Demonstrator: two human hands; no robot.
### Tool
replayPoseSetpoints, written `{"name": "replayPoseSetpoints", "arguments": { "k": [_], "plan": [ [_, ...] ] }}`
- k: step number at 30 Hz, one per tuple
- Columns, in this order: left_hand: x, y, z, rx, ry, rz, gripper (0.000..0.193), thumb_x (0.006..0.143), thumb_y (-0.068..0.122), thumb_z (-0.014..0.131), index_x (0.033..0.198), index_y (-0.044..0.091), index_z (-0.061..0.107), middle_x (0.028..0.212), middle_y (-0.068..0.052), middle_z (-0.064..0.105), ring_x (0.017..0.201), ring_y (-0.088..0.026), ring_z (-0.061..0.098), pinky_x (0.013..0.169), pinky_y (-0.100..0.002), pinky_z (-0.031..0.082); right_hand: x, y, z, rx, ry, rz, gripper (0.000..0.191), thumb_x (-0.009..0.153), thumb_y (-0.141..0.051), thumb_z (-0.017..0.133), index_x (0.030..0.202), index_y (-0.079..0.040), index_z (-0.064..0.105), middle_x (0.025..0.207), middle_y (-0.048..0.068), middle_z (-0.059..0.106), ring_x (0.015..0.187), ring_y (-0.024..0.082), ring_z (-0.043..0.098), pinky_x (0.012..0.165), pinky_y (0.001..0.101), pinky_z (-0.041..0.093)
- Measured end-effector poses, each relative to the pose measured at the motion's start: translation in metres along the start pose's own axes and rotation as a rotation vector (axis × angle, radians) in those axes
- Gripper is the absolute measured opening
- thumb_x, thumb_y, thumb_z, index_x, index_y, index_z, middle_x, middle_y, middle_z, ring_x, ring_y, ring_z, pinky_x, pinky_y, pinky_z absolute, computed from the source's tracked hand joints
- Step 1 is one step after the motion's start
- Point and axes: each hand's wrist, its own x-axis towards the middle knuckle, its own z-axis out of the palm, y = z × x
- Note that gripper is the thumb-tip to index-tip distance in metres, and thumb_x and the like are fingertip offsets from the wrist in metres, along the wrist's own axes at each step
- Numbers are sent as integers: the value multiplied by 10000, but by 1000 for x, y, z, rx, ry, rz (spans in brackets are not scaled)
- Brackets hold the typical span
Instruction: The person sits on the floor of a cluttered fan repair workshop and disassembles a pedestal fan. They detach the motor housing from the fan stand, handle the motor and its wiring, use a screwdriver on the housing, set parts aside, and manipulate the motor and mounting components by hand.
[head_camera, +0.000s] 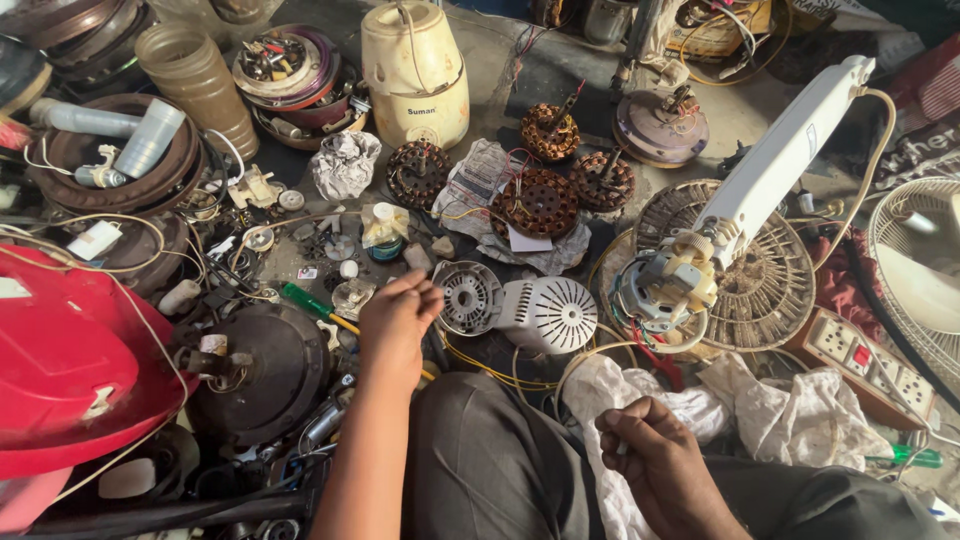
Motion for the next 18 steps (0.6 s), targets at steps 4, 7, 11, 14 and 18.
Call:
{"name": "replayPoseSetpoints", "arguments": {
  "k": [4, 7, 11, 14, 18],
  "plan": [
    [26, -13, 13, 587, -190, -46, 229, 956, 4, 589, 1147, -63, 696, 936, -139, 744, 803, -220, 753, 705, -342, 620, 5, 3, -4, 1, 26, 15, 82, 937, -71, 635, 1012, -55, 607, 919, 114, 677, 750, 186, 603, 700, 355, 503],
    [41, -6, 18, 669, -117, 2, 217, 965, 58, 625, 1137, -24, 729, 881, -126, 740, 742, -184, 720, 657, -315, 608, 9, 4, -7, 34, 81, -4, 247, 963, -117, 568, 1169, -11, 655, 893, 123, 660, 768, 214, 622, 702, 369, 506],
    [36, 9, 16, 209, -55, -40, 216, 954, 56, 588, 1137, 14, 695, 848, -49, 661, 689, -122, 635, 617, -296, 578, 18, 2, -19, 64, 177, 59, 344, 996, -126, 525, 1289, 30, 617, 950, 126, 654, 868, 231, 626, 806, 403, 537],
    [8, -1, 21, 209, -161, -62, 222, 952, 67, 576, 1145, 33, 681, 813, -53, 637, 653, -138, 612, 589, -303, 556, 23, 3, -31, 59, 155, 39, 326, 994, -81, 531, 1286, 43, 607, 1024, 150, 667, 963, 254, 642, 869, 409, 539],
    [-8, 5, 4, 245, -361, -113, 263, 947, 74, 608, 1178, -13, 701, 892, -75, 712, 721, -152, 696, 640, -283, 598, 32, 7, -45, 14, 167, 25, 294, 1010, -92, 505, 1263, 19, 605, 1097, 159, 684, 1039, 277, 662, 914, 416, 540]
  ]
}}
